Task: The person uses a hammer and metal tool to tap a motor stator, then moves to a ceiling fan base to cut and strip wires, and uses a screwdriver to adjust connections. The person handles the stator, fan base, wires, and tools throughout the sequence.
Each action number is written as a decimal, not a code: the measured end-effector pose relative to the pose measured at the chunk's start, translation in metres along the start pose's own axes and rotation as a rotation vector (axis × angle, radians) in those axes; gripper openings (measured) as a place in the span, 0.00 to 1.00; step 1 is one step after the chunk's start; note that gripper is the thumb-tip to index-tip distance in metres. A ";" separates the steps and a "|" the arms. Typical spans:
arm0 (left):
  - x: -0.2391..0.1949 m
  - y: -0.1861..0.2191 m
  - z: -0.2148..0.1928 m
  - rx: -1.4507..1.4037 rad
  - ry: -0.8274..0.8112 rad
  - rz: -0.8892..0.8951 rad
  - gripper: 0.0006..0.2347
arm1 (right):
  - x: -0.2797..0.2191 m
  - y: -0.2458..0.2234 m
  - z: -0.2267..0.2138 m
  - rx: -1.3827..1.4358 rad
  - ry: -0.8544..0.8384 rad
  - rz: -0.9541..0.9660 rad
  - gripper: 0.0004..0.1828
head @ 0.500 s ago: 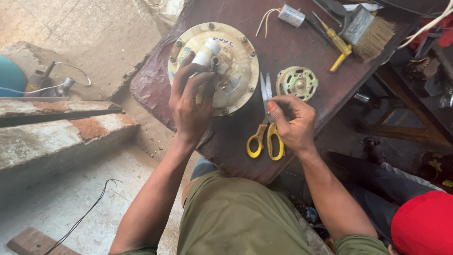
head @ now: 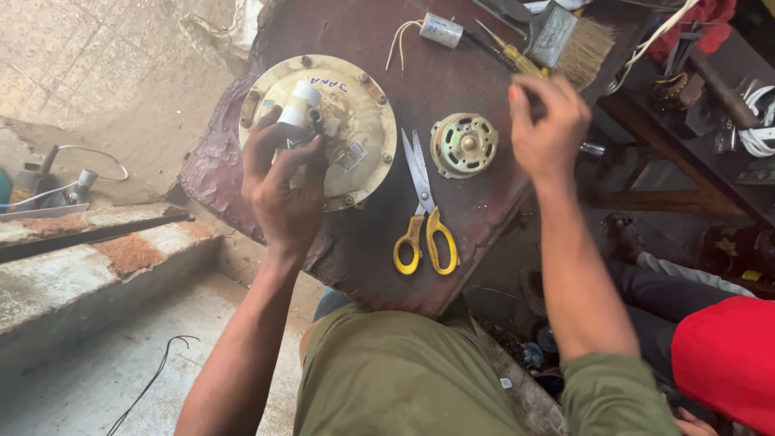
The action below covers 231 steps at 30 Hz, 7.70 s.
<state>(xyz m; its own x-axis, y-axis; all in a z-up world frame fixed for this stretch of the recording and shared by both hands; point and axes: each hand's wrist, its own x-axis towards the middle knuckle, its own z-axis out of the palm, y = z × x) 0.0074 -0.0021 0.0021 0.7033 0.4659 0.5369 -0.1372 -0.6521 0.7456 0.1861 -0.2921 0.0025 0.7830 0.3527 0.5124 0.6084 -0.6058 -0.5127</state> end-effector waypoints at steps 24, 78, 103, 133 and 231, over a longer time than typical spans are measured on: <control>0.008 -0.004 -0.003 -0.114 -0.105 -0.107 0.05 | -0.028 -0.114 0.011 0.380 -0.296 -0.075 0.15; 0.008 -0.005 -0.003 -0.043 -0.138 -0.083 0.08 | -0.020 -0.142 0.041 0.320 -0.262 -0.134 0.19; 0.001 -0.009 0.002 -0.123 -0.106 -0.102 0.12 | -0.010 -0.145 0.038 0.203 -0.416 -0.020 0.14; 0.009 -0.008 -0.005 -0.192 -0.107 -0.074 0.11 | -0.004 -0.143 0.042 0.404 -0.419 -0.046 0.10; 0.013 0.017 -0.046 0.251 -0.272 0.318 0.15 | -0.063 -0.150 -0.016 -0.370 -0.609 0.247 0.22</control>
<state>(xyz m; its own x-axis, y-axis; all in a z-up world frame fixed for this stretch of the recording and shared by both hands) -0.0184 0.0207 0.0396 0.8152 0.0691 0.5751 -0.2259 -0.8763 0.4256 0.0439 -0.2345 0.0578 0.8896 0.4424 -0.1138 0.4068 -0.8806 -0.2430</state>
